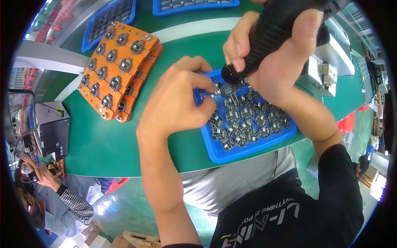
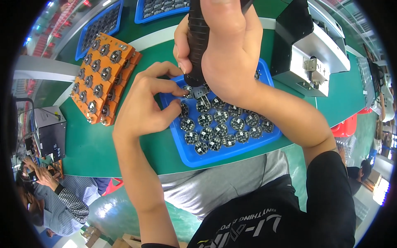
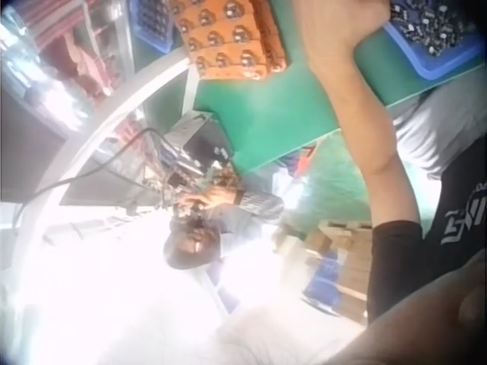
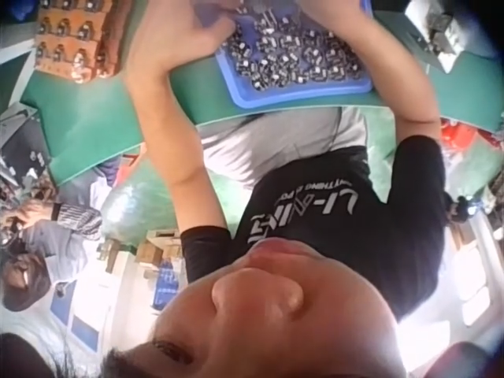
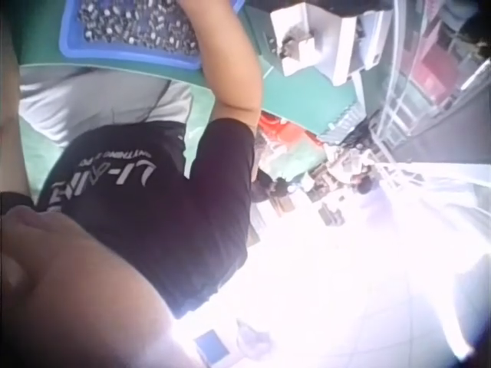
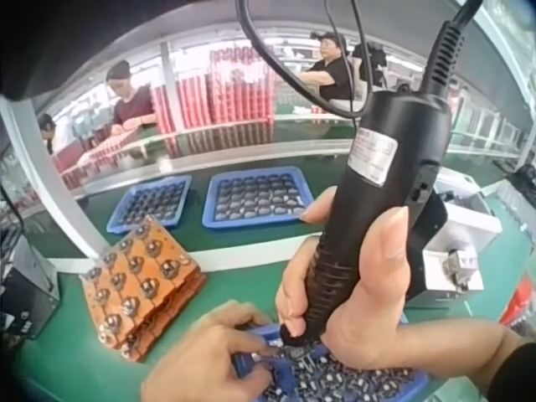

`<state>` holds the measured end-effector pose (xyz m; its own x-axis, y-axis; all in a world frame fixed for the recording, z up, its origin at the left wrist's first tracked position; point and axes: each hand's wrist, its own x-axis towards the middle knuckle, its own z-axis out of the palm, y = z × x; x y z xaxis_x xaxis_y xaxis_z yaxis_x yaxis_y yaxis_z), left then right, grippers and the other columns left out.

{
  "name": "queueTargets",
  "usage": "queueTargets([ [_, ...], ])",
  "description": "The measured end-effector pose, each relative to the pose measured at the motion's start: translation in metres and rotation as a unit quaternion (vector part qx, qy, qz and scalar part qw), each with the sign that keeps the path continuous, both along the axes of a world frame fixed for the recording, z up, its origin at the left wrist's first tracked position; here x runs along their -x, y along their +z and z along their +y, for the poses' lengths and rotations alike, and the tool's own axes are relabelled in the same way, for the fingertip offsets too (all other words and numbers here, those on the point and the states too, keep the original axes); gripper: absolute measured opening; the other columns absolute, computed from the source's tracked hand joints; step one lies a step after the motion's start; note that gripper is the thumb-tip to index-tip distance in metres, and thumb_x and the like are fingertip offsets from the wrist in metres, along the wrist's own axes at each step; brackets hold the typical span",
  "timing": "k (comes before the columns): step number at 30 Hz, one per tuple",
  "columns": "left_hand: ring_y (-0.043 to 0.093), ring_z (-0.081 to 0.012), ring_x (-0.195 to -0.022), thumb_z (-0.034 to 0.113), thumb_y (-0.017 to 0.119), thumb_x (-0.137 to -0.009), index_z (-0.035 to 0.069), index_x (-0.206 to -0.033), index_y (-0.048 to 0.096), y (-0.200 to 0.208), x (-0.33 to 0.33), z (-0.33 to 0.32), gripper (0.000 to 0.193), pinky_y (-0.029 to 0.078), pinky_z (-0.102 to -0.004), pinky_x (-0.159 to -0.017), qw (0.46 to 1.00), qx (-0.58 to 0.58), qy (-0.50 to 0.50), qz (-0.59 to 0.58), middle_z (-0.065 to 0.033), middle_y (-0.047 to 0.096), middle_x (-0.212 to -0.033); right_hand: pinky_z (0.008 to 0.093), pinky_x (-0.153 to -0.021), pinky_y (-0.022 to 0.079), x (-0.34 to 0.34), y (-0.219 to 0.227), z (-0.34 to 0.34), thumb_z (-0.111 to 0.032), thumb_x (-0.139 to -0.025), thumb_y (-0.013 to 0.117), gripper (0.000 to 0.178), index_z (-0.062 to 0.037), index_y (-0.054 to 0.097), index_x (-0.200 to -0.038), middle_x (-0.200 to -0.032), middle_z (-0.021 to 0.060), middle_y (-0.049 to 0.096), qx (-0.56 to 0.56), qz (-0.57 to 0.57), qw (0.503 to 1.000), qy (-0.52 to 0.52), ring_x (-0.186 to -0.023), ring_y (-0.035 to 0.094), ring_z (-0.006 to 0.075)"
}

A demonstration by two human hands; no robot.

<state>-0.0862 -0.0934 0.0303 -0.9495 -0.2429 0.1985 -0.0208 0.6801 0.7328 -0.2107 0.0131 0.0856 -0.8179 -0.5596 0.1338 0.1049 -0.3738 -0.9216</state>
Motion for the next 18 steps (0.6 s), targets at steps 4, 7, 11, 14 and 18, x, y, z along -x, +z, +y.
queueTargets([
  [4, 0.068, -0.0349, -0.096, 0.001, 0.067, -0.063, -0.006, -0.078, 0.073, 0.004, 0.004, 0.001, 0.018, 0.056, -0.0388, -0.086, 1.0, 0.017, -0.007, -0.017, -0.0179, 0.068, -0.107, 0.0312, -0.041, 0.042, 0.043, -0.052, -0.045, -0.086, -0.092, 0.039, 0.088, -0.0021, 0.044, -0.118, -0.055, 0.0133, 0.054, 0.521, 0.048, 0.767, 0.371, -0.04, 0.048, 0.0208],
  [7, 0.067, -0.0345, -0.096, 0.002, 0.068, -0.063, -0.006, -0.079, 0.074, 0.003, 0.003, 0.001, 0.018, 0.056, -0.0395, -0.086, 1.0, 0.008, -0.005, -0.016, -0.0174, 0.068, -0.106, 0.0311, -0.041, 0.042, 0.05, -0.055, -0.052, -0.085, -0.092, 0.039, 0.088, -0.0017, 0.043, -0.119, -0.055, 0.0133, 0.054, 0.545, 0.125, 0.748, 0.357, -0.04, 0.048, 0.0207],
  [11, 0.067, -0.0343, -0.097, 0.002, 0.069, -0.063, -0.005, -0.079, 0.074, 0.0, 0.001, -0.002, 0.018, 0.056, -0.0393, -0.085, 1.0, 0.024, -0.006, -0.002, -0.0171, 0.068, -0.105, 0.0307, -0.043, 0.043, 0.021, -0.035, -0.029, -0.089, -0.088, 0.041, 0.093, -0.0013, 0.041, -0.12, -0.056, 0.0135, 0.055, 0.412, 0.115, 0.862, 0.272, -0.042, 0.049, 0.0209],
  [14, 0.066, -0.0342, -0.096, 0.003, 0.07, -0.063, -0.004, -0.079, 0.075, 0.002, 0.003, -0.001, 0.018, 0.054, -0.0403, -0.083, 1.0, 0.024, -0.016, -0.005, -0.0165, 0.068, -0.105, 0.0304, -0.045, 0.045, -0.001, -0.012, 0.007, -0.092, -0.083, 0.044, 0.099, -0.0012, 0.039, -0.122, -0.058, 0.014, 0.056, 0.055, 0.0, 0.998, 0.031, -0.044, 0.051, 0.0214],
  [18, 0.065, -0.0332, -0.094, 0.003, 0.073, -0.065, -0.002, -0.08, 0.075, 0.0, 0.002, -0.002, 0.016, 0.051, -0.0407, -0.082, 0.999, 0.028, -0.016, 0.007, -0.0152, 0.069, -0.102, 0.0331, -0.054, 0.048, 0.011, -0.012, 0.023, -0.094, -0.078, 0.047, 0.102, -0.0033, 0.038, -0.124, -0.063, 0.015, 0.058, -0.007, 0.135, 0.987, 0.09, -0.052, 0.056, 0.0227],
])
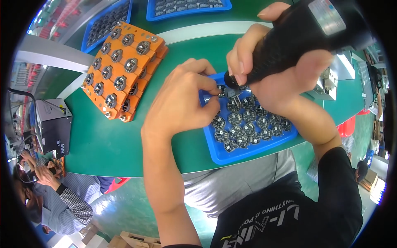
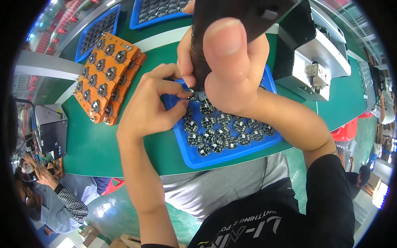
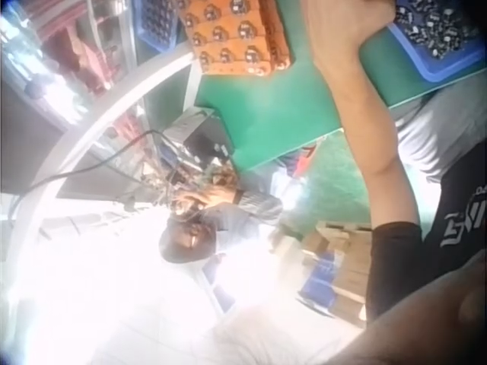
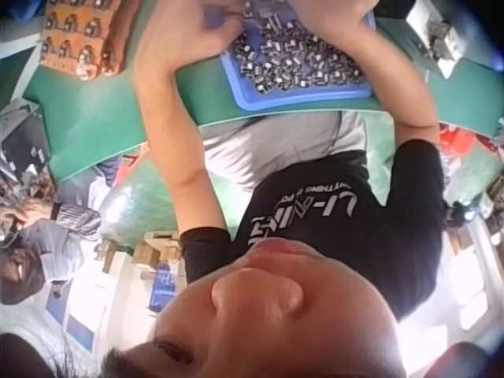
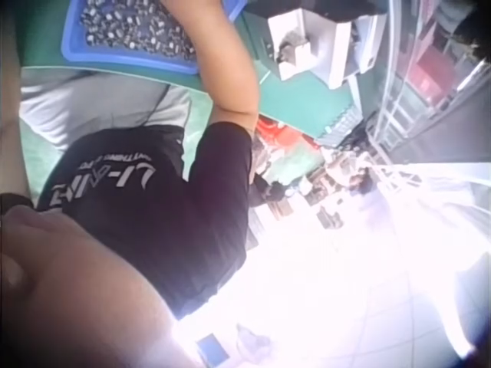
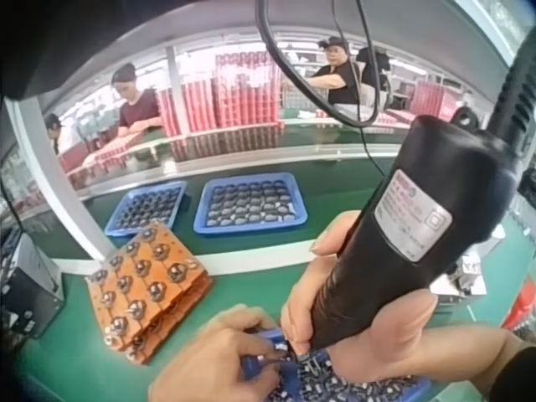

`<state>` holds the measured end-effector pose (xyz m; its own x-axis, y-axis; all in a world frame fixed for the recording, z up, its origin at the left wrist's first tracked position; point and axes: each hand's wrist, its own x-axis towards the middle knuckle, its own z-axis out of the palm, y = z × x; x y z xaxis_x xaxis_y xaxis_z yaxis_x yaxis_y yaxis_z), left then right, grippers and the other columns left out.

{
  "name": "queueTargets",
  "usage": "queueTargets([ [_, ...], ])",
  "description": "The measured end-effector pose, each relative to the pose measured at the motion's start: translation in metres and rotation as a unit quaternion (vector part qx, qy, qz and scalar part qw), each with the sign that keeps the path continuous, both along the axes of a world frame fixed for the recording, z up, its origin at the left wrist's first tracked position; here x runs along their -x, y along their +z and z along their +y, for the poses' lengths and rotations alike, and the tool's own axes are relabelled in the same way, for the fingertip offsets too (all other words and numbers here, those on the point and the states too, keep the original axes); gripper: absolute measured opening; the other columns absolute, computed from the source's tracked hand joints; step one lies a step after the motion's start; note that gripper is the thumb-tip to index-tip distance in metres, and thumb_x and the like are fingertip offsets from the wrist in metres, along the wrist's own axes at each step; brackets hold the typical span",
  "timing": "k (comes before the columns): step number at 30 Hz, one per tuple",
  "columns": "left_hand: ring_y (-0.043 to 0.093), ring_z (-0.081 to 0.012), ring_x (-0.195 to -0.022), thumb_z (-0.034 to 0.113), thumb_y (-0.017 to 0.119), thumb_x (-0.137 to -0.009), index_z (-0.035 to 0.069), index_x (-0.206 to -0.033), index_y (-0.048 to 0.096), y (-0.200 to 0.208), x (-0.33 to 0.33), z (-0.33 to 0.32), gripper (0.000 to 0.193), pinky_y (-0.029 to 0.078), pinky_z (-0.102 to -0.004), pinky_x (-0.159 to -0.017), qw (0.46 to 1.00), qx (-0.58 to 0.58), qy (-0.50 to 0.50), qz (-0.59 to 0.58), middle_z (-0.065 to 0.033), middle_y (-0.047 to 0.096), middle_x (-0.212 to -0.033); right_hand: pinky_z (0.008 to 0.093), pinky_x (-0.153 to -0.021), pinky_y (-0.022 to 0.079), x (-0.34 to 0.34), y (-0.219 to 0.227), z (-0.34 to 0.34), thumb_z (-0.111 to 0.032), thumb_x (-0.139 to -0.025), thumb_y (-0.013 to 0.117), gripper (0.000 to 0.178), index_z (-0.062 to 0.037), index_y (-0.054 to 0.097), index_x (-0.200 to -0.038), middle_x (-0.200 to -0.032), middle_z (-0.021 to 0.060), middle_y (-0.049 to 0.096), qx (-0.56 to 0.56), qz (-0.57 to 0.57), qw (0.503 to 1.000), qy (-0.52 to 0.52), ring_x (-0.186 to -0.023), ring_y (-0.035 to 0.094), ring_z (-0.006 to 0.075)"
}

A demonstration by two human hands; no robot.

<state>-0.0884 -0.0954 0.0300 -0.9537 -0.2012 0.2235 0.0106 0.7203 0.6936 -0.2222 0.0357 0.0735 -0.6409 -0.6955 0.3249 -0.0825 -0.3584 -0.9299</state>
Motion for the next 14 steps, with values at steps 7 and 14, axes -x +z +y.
queueTargets([
  [7, 0.064, -0.0307, -0.093, 0.002, 0.074, -0.066, 0.0, -0.082, 0.076, 0.0, 0.0, -0.001, 0.016, 0.049, -0.0413, -0.083, 1.0, -0.002, -0.004, -0.006, -0.0112, 0.068, -0.096, 0.0368, -0.06, 0.049, 0.025, -0.023, 0.0, -0.098, -0.071, 0.046, 0.109, -0.0128, 0.038, -0.139, -0.073, 0.0089, 0.059, 0.092, 0.114, 0.969, 0.2, -0.054, 0.055, 0.0201],
  [14, 0.064, -0.0338, -0.091, 0.008, 0.074, -0.067, 0.0, -0.075, 0.077, -0.003, 0.001, 0.0, 0.012, 0.052, -0.0427, -0.081, 1.0, -0.01, -0.001, 0.02, -0.0142, 0.067, -0.089, 0.0401, -0.061, 0.052, 0.032, -0.031, 0.002, -0.095, -0.075, 0.048, 0.107, -0.0128, 0.037, -0.141, -0.08, 0.0133, 0.064, 0.177, 0.113, 0.943, 0.258, -0.058, 0.06, 0.0237],
])
